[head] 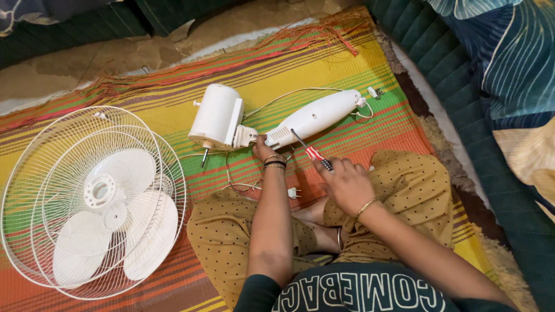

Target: The person sits on a mat and uses a screwdriver to remove screws from the white plastic housing of a disassembled electric fan. They separate the housing halves and continue unscrewing components while the fan blades and cage lie nearby.

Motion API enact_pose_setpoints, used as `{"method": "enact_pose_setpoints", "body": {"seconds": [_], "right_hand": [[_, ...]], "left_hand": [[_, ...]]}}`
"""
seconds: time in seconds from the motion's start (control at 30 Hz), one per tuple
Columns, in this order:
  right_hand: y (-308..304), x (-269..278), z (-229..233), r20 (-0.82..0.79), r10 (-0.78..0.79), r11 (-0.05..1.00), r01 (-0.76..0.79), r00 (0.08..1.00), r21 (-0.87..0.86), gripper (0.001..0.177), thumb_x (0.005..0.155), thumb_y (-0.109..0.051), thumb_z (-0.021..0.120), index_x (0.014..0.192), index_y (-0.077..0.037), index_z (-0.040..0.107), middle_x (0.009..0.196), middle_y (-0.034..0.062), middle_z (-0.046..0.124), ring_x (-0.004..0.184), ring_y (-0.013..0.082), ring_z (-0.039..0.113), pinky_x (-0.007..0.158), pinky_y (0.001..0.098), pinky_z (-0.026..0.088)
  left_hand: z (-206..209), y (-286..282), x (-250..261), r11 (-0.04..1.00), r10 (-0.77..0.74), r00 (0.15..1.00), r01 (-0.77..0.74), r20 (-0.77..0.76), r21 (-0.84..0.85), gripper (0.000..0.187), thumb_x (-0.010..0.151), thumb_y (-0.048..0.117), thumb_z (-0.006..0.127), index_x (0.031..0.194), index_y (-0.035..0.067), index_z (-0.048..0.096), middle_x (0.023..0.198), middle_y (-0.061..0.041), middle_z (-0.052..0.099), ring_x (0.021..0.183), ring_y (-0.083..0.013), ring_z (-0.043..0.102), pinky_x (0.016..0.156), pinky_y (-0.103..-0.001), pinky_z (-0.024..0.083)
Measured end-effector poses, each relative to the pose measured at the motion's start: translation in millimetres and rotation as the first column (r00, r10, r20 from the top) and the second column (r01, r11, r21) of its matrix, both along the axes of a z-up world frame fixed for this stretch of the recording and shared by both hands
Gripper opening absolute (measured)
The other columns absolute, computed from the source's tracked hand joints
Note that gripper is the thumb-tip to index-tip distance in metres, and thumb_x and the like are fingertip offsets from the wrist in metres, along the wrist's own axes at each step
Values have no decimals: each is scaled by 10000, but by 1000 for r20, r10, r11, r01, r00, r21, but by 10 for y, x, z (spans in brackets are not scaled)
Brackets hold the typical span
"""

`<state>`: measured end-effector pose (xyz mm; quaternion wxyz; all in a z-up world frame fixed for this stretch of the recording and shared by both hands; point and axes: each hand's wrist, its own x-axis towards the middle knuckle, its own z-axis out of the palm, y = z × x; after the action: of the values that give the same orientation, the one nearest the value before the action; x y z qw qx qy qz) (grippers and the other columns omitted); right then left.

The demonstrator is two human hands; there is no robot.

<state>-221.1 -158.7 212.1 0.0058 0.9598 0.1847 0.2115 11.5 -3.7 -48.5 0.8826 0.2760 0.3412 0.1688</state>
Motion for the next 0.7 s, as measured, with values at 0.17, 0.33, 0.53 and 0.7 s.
{"method": "enact_pose_setpoints", "body": {"seconds": [0.17,0.33,0.53,0.7], "right_hand": [[-34,79,36,-575,-326,917,399,750,0,609,1019,-526,582,1517,-186,496,1052,115,676,914,311,669,781,437,529],[23,22,-24,-204,-179,982,161,963,-101,447,959,-287,609,1406,-286,602,1056,49,647,1050,259,651,819,417,529],[-50,50,118,-411,-173,968,232,895,97,723,843,-526,617,1431,-120,506,1136,142,645,1012,333,655,775,461,529],[-26,76,150,-660,-344,868,494,668,47,555,1034,-527,536,1483,-204,498,1088,95,661,998,323,677,826,448,539]], "left_hand": [[69,11,-35,999,14,1000,-13,-22,40,176,728,126,661,775,-20,574,798,-117,640,659,-267,631,610,-424,565],[186,0,-51,1000,-4,998,4,-62,-3,176,732,131,658,766,-7,554,794,-115,642,651,-270,631,583,-445,560],[265,3,-85,999,-6,992,0,-127,-43,245,722,126,682,878,35,516,840,-111,623,701,-273,650,597,-450,595],[256,5,-56,999,1,995,-5,-95,-39,279,724,130,695,904,9,520,860,-127,632,717,-283,659,597,-450,598]]}}
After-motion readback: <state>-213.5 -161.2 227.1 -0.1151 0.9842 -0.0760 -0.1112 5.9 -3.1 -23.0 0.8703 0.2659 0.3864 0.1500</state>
